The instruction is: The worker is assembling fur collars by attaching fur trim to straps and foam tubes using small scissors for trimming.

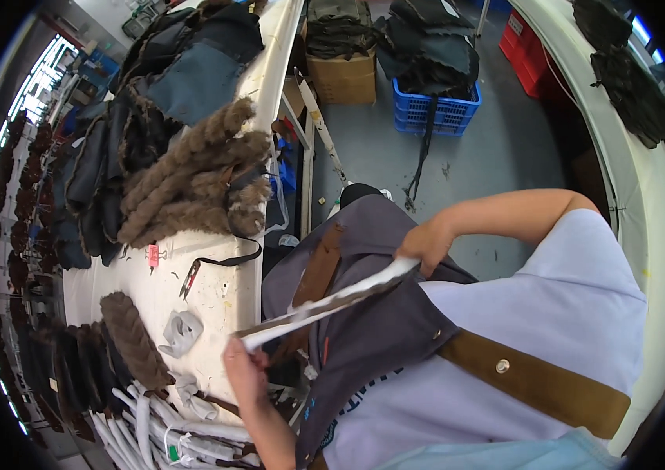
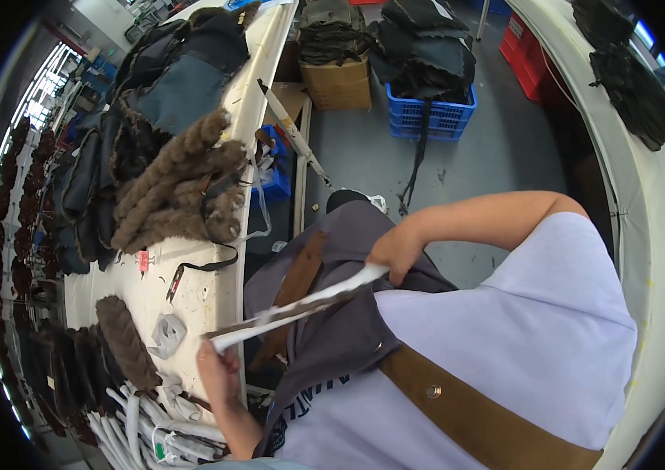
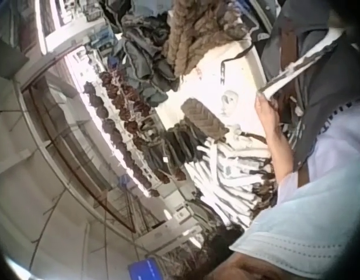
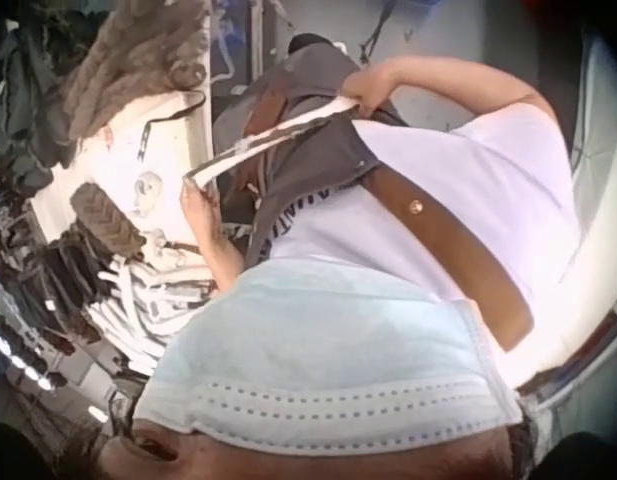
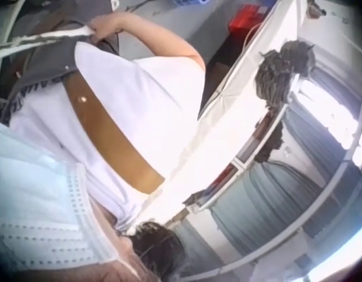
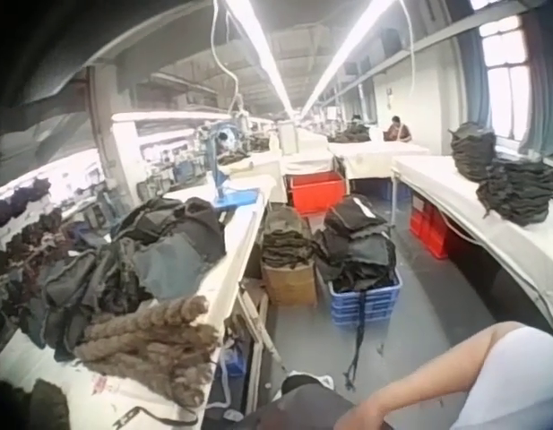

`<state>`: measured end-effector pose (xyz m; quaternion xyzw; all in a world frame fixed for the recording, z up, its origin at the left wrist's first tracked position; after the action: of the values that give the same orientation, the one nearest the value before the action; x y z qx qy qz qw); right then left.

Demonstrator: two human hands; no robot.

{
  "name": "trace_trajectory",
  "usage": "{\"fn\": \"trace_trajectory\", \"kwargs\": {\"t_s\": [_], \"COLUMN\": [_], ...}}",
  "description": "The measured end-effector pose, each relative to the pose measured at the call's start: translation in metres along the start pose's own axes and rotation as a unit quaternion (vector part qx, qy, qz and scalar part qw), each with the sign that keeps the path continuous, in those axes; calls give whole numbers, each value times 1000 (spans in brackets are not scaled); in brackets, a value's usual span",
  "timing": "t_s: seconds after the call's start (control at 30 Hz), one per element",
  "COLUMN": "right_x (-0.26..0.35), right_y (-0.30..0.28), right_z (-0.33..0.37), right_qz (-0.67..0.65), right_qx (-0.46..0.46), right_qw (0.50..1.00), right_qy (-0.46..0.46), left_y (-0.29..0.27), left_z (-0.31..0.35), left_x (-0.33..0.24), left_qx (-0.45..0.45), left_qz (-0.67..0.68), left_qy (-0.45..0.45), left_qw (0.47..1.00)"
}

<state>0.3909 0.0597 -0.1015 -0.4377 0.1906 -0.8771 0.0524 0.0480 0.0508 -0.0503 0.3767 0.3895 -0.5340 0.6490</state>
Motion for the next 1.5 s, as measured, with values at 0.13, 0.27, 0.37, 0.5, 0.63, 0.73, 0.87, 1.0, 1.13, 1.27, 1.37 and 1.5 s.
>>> {"fn": "trace_trajectory", "kwargs": {"t_s": [0.13, 0.27, 0.37, 0.5, 0.63, 0.73, 0.87, 1.0, 1.13, 1.27, 1.37, 1.5], "right_x": [-63, -89, -86, -100, -122, -137, -166, -183, -180, -96, -10, 103], "right_y": [-48, -62, -39, -8, 13, 28, 31, 37, 44, 11, -26, -66], "right_z": [21, 50, 53, 38, 15, 11, 45, 56, 49, 40, 24, -33], "right_qz": [156, 226, 221, 215, 163, 152, 186, 196, 191, 67, -73, -118], "right_qx": [-203, -446, -478, -456, -434, -430, -444, -409, -381, -419, -397, -348], "right_qw": [960, 865, 850, 864, 884, 885, 855, 857, 867, 895, 915, 906], "right_qy": [110, 46, 15, 11, 64, 95, 195, 246, 258, 136, 12, -211], "left_y": [65, 115, 109, 103, 105, 108, 111, 130, 121, 52, -15, -84], "left_z": [33, 30, 23, 18, 6, 7, 21, 26, 23, 27, 42, 69], "left_x": [24, 20, 21, 19, 12, 21, 72, 78, 82, 39, -43, -103], "left_qx": [184, 284, 297, 210, 206, 227, 223, 327, 276, 72, 26, -166], "left_qz": [-108, -188, -22, 150, 375, 476, 405, 178, 192, 291, 430, 352], "left_qy": [-43, 38, 19, 68, 45, 9, -78, -88, -99, -25, 153, 418], "left_qw": [976, 939, 954, 964, 902, 850, 883, 924, 936, 954, 889, 821]}}
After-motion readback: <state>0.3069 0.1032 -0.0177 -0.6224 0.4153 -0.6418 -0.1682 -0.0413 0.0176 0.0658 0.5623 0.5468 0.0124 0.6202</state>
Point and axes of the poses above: each hand's wrist, its own z-axis away from the middle knuckle, its own y-axis out of the palm, x = y × z, the point moved 7 cm from there along -z, towards the middle knuckle, and after that the axes turned 4 degrees about -y, right-handed, at the moved point
